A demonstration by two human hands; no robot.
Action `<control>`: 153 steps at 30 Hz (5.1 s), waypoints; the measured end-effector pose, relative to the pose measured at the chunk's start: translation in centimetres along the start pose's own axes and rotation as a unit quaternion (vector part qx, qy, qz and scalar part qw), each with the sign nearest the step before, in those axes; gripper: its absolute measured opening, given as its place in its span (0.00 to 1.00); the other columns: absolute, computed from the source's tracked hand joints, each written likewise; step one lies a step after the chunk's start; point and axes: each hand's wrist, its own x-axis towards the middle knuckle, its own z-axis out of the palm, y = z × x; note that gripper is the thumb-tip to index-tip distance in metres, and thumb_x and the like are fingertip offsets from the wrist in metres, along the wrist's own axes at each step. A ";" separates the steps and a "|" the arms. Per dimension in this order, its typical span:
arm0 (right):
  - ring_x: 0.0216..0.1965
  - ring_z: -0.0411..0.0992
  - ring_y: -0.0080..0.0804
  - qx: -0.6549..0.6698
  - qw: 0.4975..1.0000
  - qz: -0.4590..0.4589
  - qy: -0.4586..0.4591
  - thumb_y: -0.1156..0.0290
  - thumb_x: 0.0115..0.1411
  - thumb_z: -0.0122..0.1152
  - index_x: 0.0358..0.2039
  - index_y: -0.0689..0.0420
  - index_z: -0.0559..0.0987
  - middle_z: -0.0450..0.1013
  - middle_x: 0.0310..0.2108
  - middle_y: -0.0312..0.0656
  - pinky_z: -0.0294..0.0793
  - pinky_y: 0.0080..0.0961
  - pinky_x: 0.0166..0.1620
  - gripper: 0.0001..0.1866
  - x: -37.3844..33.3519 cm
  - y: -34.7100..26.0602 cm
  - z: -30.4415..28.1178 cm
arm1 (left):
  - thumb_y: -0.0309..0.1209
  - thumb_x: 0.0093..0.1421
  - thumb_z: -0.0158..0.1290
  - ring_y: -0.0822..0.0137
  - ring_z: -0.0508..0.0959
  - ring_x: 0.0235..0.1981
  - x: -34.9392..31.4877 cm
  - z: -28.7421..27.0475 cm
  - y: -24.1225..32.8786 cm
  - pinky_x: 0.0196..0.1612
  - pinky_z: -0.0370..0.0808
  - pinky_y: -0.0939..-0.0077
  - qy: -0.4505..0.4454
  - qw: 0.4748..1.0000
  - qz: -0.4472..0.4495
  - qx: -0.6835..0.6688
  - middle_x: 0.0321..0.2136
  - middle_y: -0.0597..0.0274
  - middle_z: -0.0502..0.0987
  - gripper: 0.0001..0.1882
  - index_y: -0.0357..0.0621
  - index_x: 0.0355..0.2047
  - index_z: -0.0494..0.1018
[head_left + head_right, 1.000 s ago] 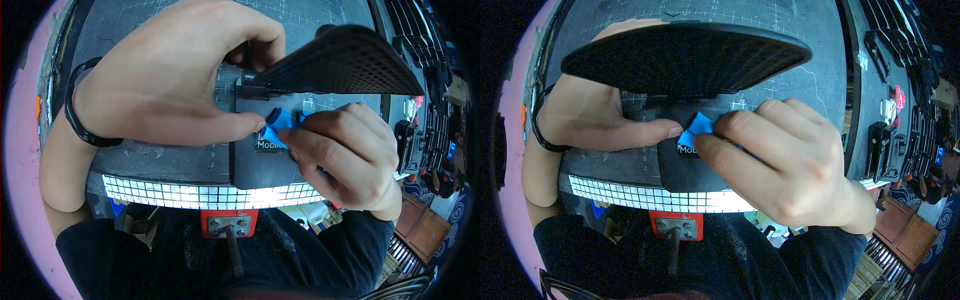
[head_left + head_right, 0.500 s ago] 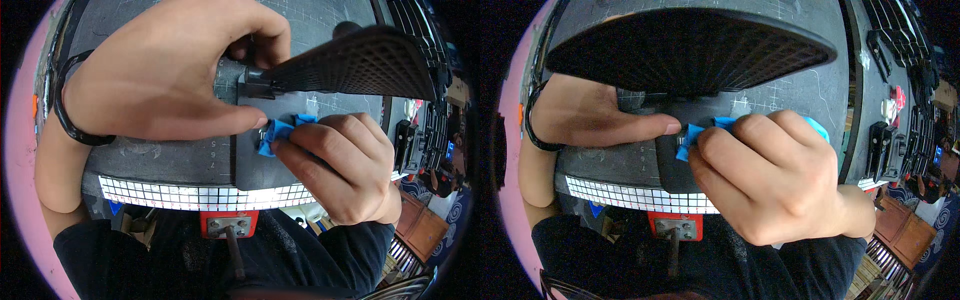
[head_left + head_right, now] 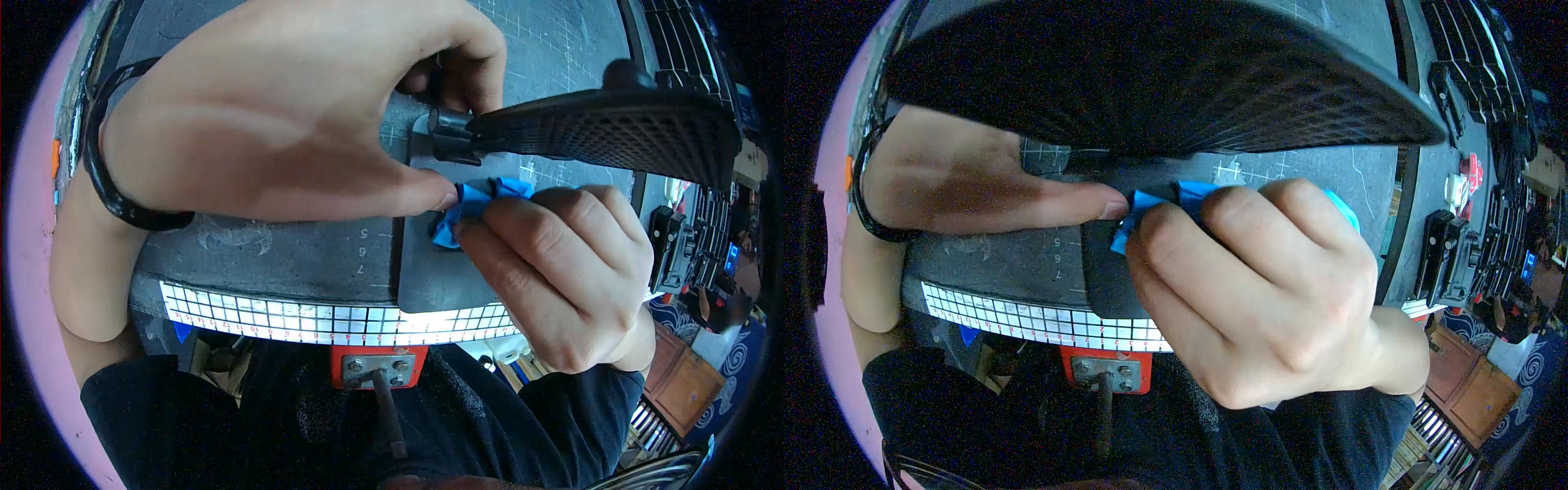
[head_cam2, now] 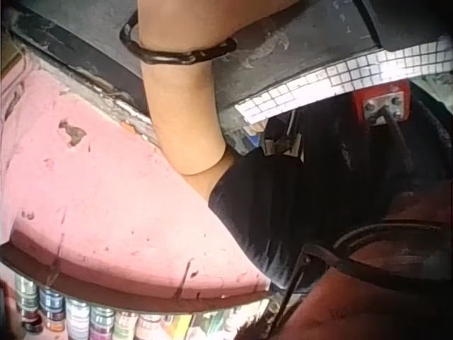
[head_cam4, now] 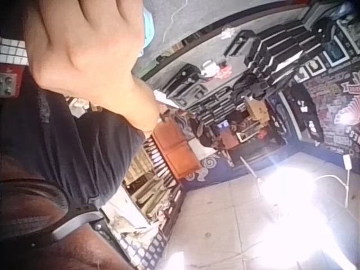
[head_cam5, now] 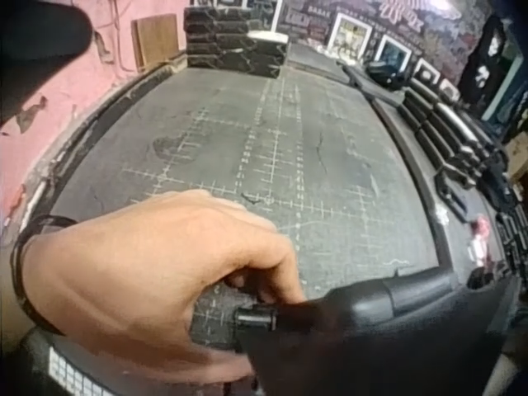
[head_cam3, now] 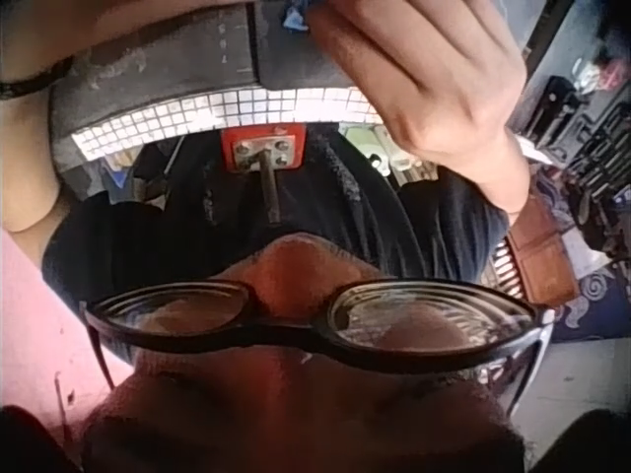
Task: Cleaning and assembling plastic mobile stands and placing them into product boxes.
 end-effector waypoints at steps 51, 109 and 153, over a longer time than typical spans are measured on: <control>0.30 0.76 0.34 0.054 0.998 0.020 -0.032 0.75 0.41 0.74 0.33 0.60 0.87 0.80 0.33 0.40 0.75 0.30 0.33 0.14 0.1 -0.3 -0.5 | 0.35 0.56 0.71 0.57 0.81 0.34 3.3 -1.3 -2.8 0.42 0.78 0.67 0.040 0.892 0.051 -0.446 0.34 0.53 0.82 0.18 0.38 0.41 0.80; 0.27 0.76 0.33 0.081 0.996 0.013 0.019 0.79 0.41 0.74 0.33 0.64 0.88 0.77 0.29 0.43 0.74 0.28 0.28 0.15 -0.8 0.0 0.5 | 0.35 0.54 0.73 0.61 0.78 0.30 5.3 -3.0 -0.2 0.37 0.76 0.69 -0.067 0.931 -0.085 -0.349 0.32 0.56 0.79 0.20 0.39 0.40 0.78; 0.26 0.75 0.34 0.110 0.994 0.023 -0.008 0.78 0.40 0.72 0.33 0.65 0.86 0.78 0.30 0.44 0.71 0.28 0.27 0.15 -0.8 -0.5 0.0 | 0.36 0.55 0.73 0.64 0.75 0.29 4.1 -2.4 0.6 0.36 0.75 0.71 0.013 0.938 -0.063 -0.340 0.30 0.58 0.77 0.20 0.37 0.40 0.77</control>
